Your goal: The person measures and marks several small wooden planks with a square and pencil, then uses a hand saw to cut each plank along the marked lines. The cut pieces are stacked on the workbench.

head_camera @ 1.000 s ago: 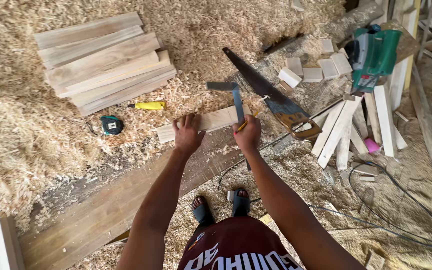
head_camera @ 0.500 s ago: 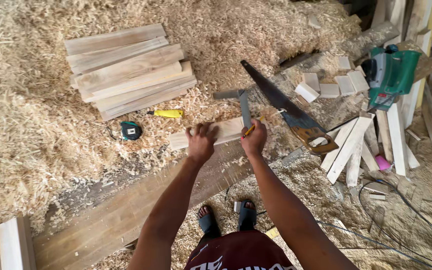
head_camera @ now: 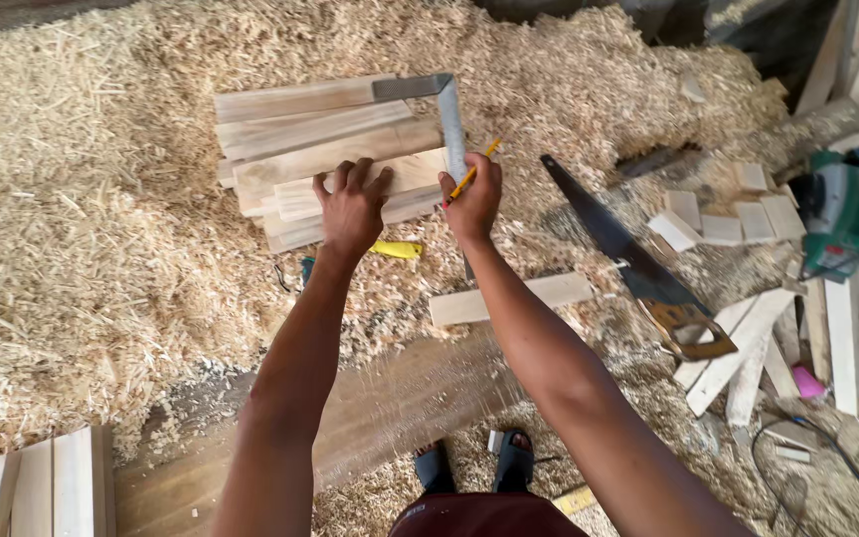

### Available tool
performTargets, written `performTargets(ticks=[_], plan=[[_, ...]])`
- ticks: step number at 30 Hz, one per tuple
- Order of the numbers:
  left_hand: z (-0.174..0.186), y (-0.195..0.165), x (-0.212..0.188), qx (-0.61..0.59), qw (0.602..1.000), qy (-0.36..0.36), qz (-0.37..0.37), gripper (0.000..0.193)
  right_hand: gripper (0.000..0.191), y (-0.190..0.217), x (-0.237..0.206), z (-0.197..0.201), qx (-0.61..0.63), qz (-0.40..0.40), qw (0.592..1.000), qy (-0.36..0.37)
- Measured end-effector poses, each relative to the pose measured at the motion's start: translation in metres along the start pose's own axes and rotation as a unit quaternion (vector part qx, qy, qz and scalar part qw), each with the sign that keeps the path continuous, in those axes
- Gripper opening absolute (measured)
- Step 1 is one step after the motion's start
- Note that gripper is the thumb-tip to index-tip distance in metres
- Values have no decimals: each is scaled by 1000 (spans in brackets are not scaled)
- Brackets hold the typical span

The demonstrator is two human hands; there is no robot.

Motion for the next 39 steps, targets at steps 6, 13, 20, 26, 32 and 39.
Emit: performTargets(ticks=[6,13,20,26,32,39], plan=[[-28,31,22,41,999,8,25,34,44,-13,17,-55,-58,-24,998,30],[-47,53,55,42,997,57,16,37,37,-33,46,-88,-114,-49,990,61],[-71,67,77,75,991,108,25,50,37,-49,64,-115,-120,-55,987,87],[-75,76,88,90,984,149,39,52,40,-58,70,-122,-96,-37,992,71],[-57,63,81,108,972,209,28,57,46,-68,46,-63,12,-33,996,82],[-51,45,76,79,982,154,73,55,41,-88,6,35,-1,-53,996,77]])
Point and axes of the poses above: each hand's wrist, its own x-axis towards the middle knuckle, its own z-axis out of the back of the hand, y = z × x, the point moved 3 cm from there along x, towards the middle knuckle, and after that the axes turned 4 degrees about x, right-handed, at the moved point
